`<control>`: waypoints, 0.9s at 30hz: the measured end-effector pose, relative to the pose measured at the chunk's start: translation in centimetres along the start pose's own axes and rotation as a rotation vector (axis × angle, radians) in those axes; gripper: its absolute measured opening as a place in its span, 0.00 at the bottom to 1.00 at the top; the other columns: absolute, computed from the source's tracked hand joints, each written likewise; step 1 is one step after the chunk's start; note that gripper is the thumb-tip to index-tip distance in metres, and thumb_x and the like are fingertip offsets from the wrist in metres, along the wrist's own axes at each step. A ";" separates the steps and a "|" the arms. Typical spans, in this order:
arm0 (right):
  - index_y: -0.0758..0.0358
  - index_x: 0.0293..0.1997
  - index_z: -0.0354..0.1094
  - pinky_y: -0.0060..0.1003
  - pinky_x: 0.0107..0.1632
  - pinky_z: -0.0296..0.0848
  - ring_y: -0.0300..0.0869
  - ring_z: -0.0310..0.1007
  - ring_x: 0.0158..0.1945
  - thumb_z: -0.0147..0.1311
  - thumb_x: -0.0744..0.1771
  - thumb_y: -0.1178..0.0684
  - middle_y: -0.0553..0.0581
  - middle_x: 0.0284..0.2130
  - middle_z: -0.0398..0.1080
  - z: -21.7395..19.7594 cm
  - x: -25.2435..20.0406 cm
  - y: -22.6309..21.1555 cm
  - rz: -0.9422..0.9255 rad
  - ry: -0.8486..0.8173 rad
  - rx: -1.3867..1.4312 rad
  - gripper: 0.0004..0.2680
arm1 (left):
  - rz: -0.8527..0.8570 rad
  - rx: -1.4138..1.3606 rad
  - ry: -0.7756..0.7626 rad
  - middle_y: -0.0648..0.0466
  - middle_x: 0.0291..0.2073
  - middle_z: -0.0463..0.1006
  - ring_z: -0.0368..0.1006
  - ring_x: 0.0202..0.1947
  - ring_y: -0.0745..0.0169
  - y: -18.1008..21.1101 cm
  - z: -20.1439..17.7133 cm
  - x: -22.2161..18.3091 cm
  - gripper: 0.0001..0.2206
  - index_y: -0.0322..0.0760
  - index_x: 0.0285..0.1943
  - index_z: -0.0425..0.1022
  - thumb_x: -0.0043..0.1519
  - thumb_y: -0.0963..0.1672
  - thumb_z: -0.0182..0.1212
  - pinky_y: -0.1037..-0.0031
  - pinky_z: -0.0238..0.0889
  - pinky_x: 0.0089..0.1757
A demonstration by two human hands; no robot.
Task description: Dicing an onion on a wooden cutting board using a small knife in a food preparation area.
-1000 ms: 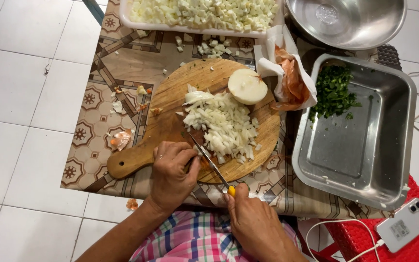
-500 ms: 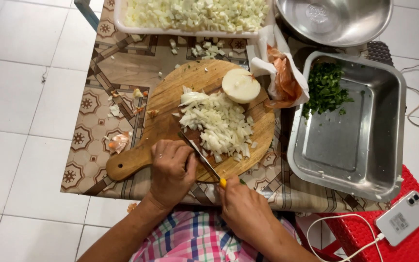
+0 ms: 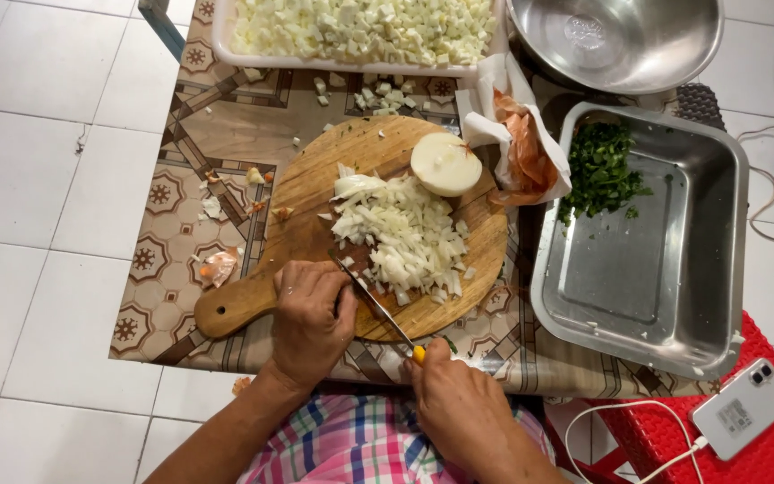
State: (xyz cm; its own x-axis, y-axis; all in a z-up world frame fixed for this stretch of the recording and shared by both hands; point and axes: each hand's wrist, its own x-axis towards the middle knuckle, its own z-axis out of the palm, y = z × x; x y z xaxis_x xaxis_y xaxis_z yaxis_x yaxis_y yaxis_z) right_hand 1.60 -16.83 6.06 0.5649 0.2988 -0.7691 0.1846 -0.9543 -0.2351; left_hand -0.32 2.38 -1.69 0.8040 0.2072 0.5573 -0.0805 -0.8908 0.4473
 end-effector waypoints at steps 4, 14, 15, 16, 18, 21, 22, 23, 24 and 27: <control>0.55 0.44 0.54 0.59 0.37 0.70 0.63 0.76 0.36 0.29 0.74 0.40 0.61 0.33 0.73 0.1 1.0 -0.4 -0.058 0.112 -0.038 0.12 | 0.073 0.008 0.030 0.50 0.33 0.76 0.66 0.38 0.52 0.6 -0.5 0.4 0.05 0.33 0.34 0.74 0.53 0.35 0.63 0.63 0.56 0.43; 0.51 0.45 0.52 0.47 0.37 0.66 0.49 0.70 0.32 0.29 0.73 0.35 0.52 0.29 0.70 -2.3 -1.0 0.5 -0.044 0.011 0.009 0.14 | -0.060 -0.056 -0.072 0.47 0.41 0.79 0.70 0.44 0.53 -2.3 -0.8 6.8 0.08 0.33 0.45 0.76 0.60 0.35 0.55 0.62 0.63 0.49; 0.50 0.45 0.52 0.45 0.37 0.65 0.46 0.68 0.30 0.29 0.73 0.34 0.50 0.27 0.68 -2.9 -1.4 0.1 -0.034 -0.004 0.020 0.14 | -0.042 -0.011 -0.098 0.44 0.48 0.80 0.69 0.46 0.51 -2.8 -0.5 8.5 0.12 0.31 0.55 0.77 0.62 0.36 0.57 0.61 0.61 0.49; 0.50 0.45 0.52 0.45 0.37 0.65 0.46 0.68 0.30 0.29 0.73 0.34 0.50 0.27 0.68 -3.1 -1.5 -0.2 -0.037 0.006 0.022 0.14 | -0.033 -0.010 -0.092 0.44 0.48 0.80 0.69 0.46 0.51 -3.9 0.3 9.4 0.12 0.31 0.55 0.77 0.62 0.36 0.57 0.61 0.61 0.49; 0.51 0.45 0.54 0.48 0.41 0.67 0.52 0.73 0.37 0.29 0.73 0.33 0.54 0.33 0.72 -3.6 -1.8 -0.8 -0.020 -0.040 0.038 0.15 | -0.059 0.031 -0.350 0.49 0.58 0.78 0.66 0.55 0.45 -6.0 2.0 11.1 0.21 0.41 0.65 0.74 0.61 0.42 0.55 0.51 0.59 0.48; 0.51 0.46 0.54 0.49 0.42 0.67 0.53 0.73 0.36 0.28 0.74 0.35 0.53 0.32 0.73 -2.8 -0.7 -0.8 -0.075 -0.050 -0.024 0.14 | -0.148 0.008 -0.639 0.50 0.56 0.77 0.68 0.57 0.48 -5.8 2.3 13.8 0.17 0.43 0.62 0.75 0.62 0.42 0.58 0.37 0.54 0.59; 0.51 0.46 0.54 0.49 0.42 0.67 0.53 0.73 0.36 0.28 0.74 0.35 0.53 0.32 0.73 -2.6 -0.3 -0.6 -0.074 -0.050 -0.023 0.14 | -0.147 0.009 -0.640 0.50 0.56 0.77 0.68 0.57 0.48 -5.9 2.5 14.0 0.17 0.43 0.62 0.75 0.62 0.42 0.58 0.37 0.54 0.59; 0.52 0.48 0.54 0.51 0.42 0.68 0.56 0.73 0.36 0.27 0.74 0.34 0.55 0.33 0.73 -2.4 0.0 -0.4 -0.083 -0.044 -0.041 0.15 | -0.203 -0.028 -0.655 0.49 0.52 0.76 0.69 0.54 0.49 -6.1 2.7 14.1 0.15 0.43 0.58 0.76 0.61 0.42 0.59 0.39 0.55 0.60; 0.54 0.49 0.53 0.52 0.42 0.68 0.58 0.72 0.37 0.27 0.74 0.33 0.57 0.33 0.73 -2.2 0.4 -0.2 -0.094 -0.040 -0.061 0.16 | -0.262 -0.064 -0.667 0.48 0.48 0.75 0.70 0.51 0.50 -6.3 2.8 14.2 0.13 0.43 0.54 0.77 0.60 0.41 0.60 0.40 0.56 0.61; 0.52 0.46 0.54 0.55 0.44 0.68 0.61 0.74 0.41 0.27 0.73 0.32 0.60 0.36 0.73 -2.8 0.5 0.1 -0.049 -0.003 -0.021 0.17 | -0.205 -0.099 -0.579 0.52 0.29 0.74 0.69 0.33 0.59 -7.7 3.9 12.9 0.04 0.40 0.32 0.71 0.57 0.38 0.57 0.67 0.65 0.36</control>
State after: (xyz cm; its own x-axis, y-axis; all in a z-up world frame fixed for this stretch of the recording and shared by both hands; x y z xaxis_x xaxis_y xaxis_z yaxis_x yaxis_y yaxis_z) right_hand 4.12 -16.73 7.33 0.5526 0.3449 -0.7587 0.2288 -0.9382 -0.2598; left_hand 12.95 10.31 -0.72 0.9957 0.0925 -0.0043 0.0776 -0.8086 0.5833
